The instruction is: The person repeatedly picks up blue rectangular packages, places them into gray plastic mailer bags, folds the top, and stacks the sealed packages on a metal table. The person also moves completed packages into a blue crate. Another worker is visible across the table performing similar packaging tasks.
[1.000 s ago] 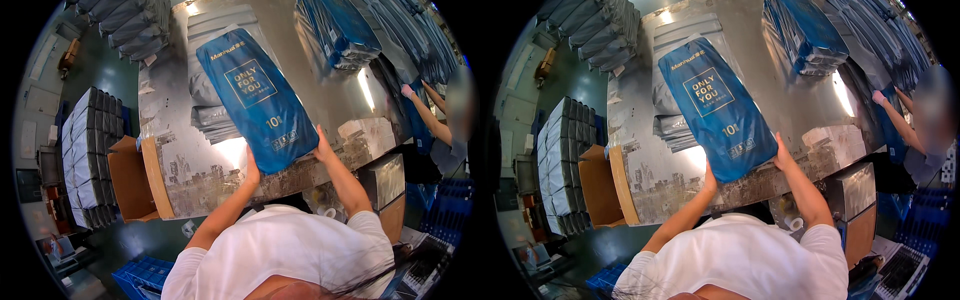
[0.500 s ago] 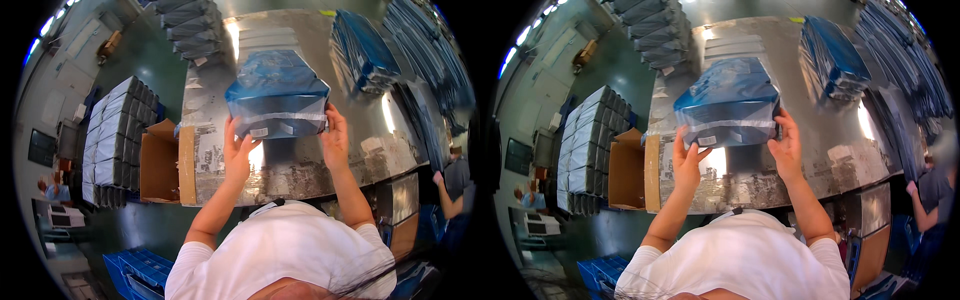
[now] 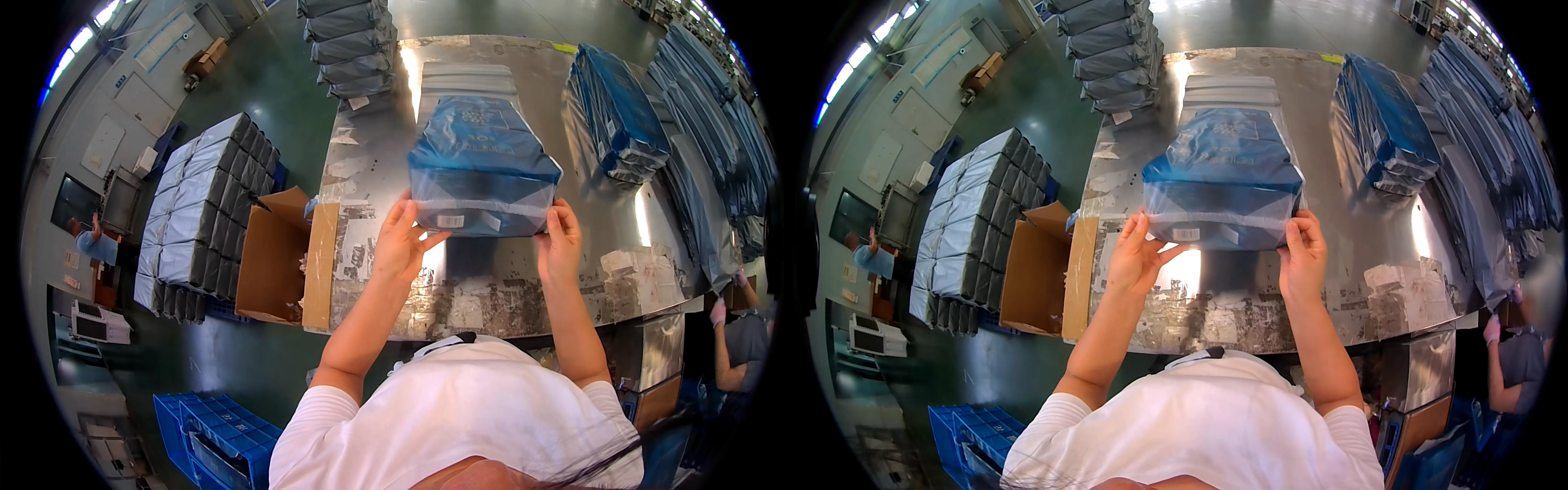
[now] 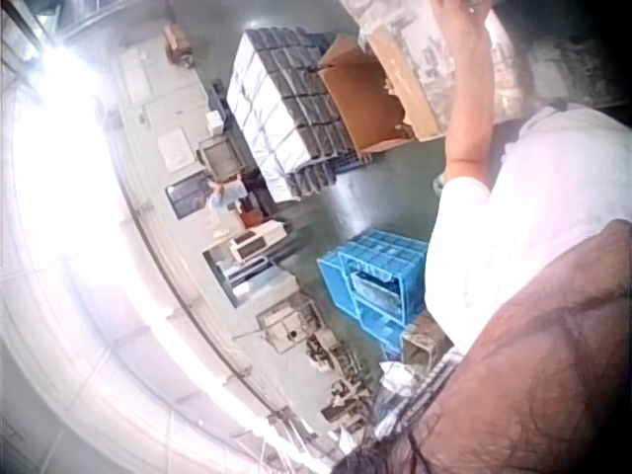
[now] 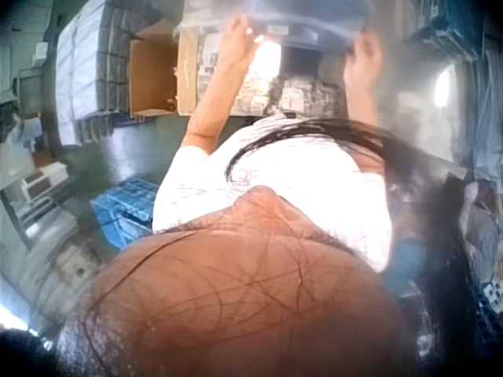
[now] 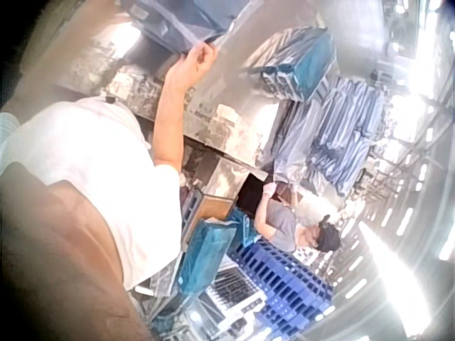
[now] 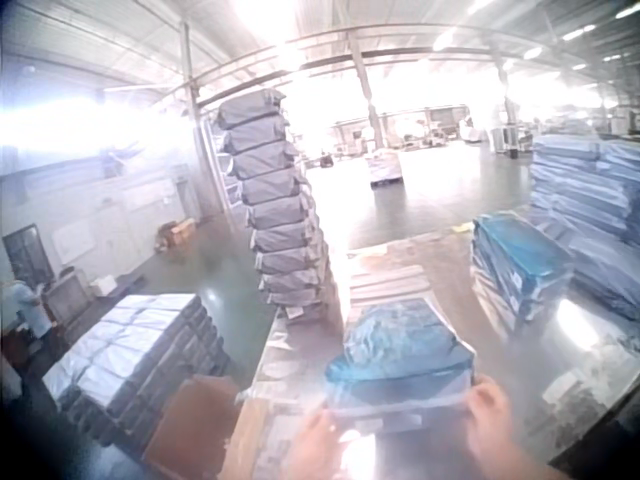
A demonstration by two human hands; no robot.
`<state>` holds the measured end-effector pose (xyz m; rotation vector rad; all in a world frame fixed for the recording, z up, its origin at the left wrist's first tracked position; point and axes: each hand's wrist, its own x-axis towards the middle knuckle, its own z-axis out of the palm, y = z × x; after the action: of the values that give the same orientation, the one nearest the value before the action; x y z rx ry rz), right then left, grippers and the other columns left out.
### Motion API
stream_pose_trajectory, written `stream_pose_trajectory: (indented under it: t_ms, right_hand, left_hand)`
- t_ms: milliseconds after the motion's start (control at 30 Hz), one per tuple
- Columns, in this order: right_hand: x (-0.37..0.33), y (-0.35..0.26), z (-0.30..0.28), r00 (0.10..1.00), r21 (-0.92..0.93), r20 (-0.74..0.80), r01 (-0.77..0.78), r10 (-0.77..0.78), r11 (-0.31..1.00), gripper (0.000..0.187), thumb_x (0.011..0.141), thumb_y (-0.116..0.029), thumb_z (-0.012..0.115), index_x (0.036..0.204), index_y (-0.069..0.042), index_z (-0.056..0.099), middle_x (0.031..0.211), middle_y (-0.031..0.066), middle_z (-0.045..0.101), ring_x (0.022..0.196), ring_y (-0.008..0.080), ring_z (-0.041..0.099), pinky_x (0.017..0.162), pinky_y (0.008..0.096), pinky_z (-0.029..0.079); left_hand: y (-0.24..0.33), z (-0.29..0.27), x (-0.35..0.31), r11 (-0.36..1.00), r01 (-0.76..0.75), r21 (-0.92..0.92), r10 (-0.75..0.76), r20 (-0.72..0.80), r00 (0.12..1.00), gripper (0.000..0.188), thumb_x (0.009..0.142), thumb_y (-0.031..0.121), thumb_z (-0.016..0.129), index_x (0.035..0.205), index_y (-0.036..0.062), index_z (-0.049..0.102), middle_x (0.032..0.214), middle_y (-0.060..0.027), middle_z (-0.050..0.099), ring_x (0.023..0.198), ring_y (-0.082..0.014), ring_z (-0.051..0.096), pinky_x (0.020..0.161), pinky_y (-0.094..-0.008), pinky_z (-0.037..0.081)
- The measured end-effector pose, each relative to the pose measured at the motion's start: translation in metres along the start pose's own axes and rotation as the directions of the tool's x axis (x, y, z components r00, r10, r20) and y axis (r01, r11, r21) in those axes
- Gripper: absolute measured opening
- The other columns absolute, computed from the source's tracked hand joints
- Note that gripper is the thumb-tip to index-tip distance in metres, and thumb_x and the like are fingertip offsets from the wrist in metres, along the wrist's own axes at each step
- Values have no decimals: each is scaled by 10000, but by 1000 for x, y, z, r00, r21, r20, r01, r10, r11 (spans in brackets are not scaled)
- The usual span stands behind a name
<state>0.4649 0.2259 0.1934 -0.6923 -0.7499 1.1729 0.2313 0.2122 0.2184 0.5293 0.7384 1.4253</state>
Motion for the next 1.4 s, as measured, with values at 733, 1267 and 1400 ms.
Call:
stream_pose_trajectory:
  t_ms: [733,1267,1400]
  right_hand:
    - [-11,0,9,998,10,48,-31,31,999,58,848,-68,527,806,-33,508,995,-2,410,833,82,436,690,217,373]
    - [-18,2,2,996,15,13,-92,92,996,86,830,-49,547,755,-40,506,957,-19,396,801,70,426,649,193,359]
    - [-19,24,-27,971,-47,-13,-238,237,970,134,858,-197,522,899,-70,503,1020,-19,410,846,83,442,674,205,371]
  left_hand:
    - [-14,-25,17,705,-330,628,452,-39,891,105,766,136,643,768,31,632,1048,-1,425,912,-85,436,710,-223,338]
    - [-7,-12,21,798,-304,521,358,-4,934,344,832,123,579,522,19,471,675,21,394,660,-67,368,637,-219,276]
    - [-7,-21,26,792,-333,512,401,-24,916,365,843,178,570,525,34,462,592,38,373,534,-57,316,496,-236,254]
